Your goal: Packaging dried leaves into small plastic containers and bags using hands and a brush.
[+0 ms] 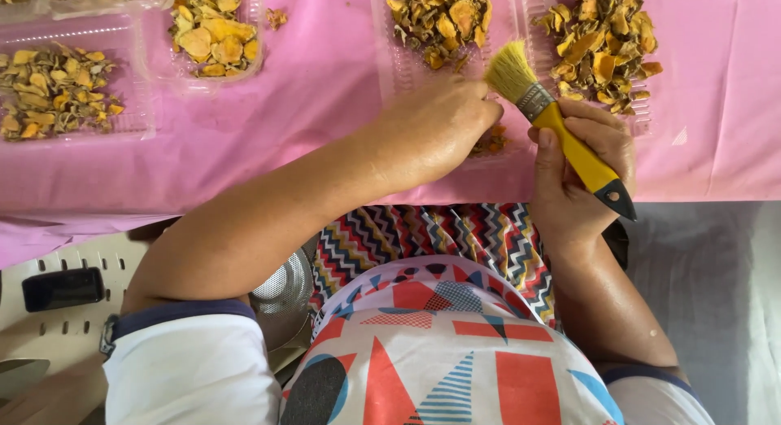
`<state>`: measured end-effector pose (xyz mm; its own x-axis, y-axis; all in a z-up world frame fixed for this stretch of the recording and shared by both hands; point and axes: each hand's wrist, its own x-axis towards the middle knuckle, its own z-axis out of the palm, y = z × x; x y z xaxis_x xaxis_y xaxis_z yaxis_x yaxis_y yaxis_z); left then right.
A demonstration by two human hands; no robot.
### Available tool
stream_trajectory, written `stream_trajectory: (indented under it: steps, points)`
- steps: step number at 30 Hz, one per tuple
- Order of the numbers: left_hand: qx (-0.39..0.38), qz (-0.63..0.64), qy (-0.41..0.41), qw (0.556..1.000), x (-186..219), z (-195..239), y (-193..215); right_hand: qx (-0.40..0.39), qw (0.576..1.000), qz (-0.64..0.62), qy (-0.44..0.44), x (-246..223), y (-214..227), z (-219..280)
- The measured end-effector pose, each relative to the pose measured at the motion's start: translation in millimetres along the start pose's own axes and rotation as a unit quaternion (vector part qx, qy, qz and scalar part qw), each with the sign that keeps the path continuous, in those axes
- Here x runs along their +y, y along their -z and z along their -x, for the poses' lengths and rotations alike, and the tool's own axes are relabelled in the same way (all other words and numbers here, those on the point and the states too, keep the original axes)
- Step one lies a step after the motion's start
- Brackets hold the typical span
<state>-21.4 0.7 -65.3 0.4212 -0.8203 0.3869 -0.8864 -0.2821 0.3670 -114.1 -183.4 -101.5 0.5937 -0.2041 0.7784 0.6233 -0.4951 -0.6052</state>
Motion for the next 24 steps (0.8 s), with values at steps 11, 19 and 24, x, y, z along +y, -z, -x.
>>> stream_trajectory:
  steps: [11,19,24]
  points:
    - [-0.008,-0.033,-0.021,0.999,-1.8,-1.3,-0.8,0.000,1.000,-0.012,0.003,8.6,-0.5,0.6]
    - [-0.062,0.004,-0.003,0.998,14.3,-2.4,26.6,0.008,1.000,-0.002,0.007,9.7,-2.6,1.9]
    - [-0.080,-0.019,-0.039,0.996,10.5,-0.6,20.6,0.000,1.000,-0.008,0.007,14.6,3.0,3.0]
